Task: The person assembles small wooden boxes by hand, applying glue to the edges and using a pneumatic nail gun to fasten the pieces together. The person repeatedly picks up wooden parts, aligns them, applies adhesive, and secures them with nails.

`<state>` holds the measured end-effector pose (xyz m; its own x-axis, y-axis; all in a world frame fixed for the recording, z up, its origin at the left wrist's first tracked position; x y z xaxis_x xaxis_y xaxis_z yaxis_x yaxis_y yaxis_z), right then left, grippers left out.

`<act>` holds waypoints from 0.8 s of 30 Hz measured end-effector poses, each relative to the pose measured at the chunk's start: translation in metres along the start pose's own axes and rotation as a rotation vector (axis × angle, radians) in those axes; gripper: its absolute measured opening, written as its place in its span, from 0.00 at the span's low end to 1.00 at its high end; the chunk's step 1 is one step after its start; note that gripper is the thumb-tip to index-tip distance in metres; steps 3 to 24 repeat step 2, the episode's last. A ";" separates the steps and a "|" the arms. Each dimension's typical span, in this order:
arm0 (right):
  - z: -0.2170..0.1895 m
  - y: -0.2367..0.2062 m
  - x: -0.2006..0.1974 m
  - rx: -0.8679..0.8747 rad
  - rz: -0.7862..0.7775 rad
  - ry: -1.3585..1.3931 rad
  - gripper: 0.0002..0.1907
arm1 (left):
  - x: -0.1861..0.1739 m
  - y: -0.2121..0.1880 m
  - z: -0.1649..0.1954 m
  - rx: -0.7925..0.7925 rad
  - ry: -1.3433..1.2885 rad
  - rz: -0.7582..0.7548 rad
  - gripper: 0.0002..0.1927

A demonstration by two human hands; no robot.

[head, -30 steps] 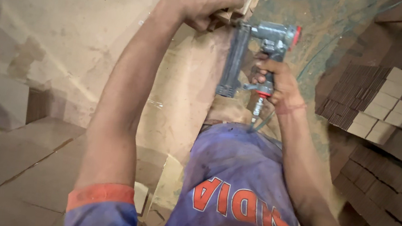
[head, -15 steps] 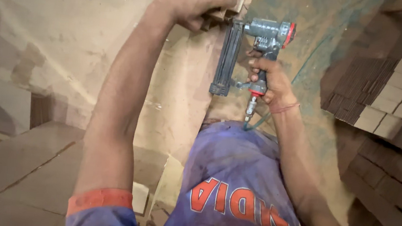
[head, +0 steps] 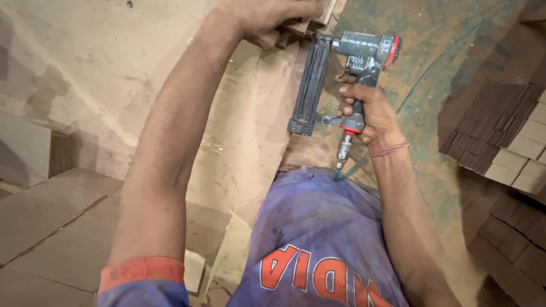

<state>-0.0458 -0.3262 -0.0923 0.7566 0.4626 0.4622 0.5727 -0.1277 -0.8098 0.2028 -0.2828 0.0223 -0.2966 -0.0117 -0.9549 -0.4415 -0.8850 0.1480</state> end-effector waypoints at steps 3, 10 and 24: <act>0.000 0.003 0.000 -0.011 -0.016 0.015 0.16 | -0.001 0.001 0.000 -0.017 0.002 -0.045 0.40; 0.000 0.003 0.000 -0.011 -0.016 0.015 0.16 | -0.001 0.001 0.000 -0.017 0.002 -0.045 0.40; 0.000 0.003 0.000 -0.011 -0.016 0.015 0.16 | -0.001 0.001 0.000 -0.017 0.002 -0.045 0.40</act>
Point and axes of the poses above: each hand's wrist, its own y-axis towards the middle knuckle, its own x-axis out of the palm, z = x × y, the point moved 7 cm from there along y, towards the middle knuckle, and after that the axes turned 13 degrees about x, right-handed, at the moved point
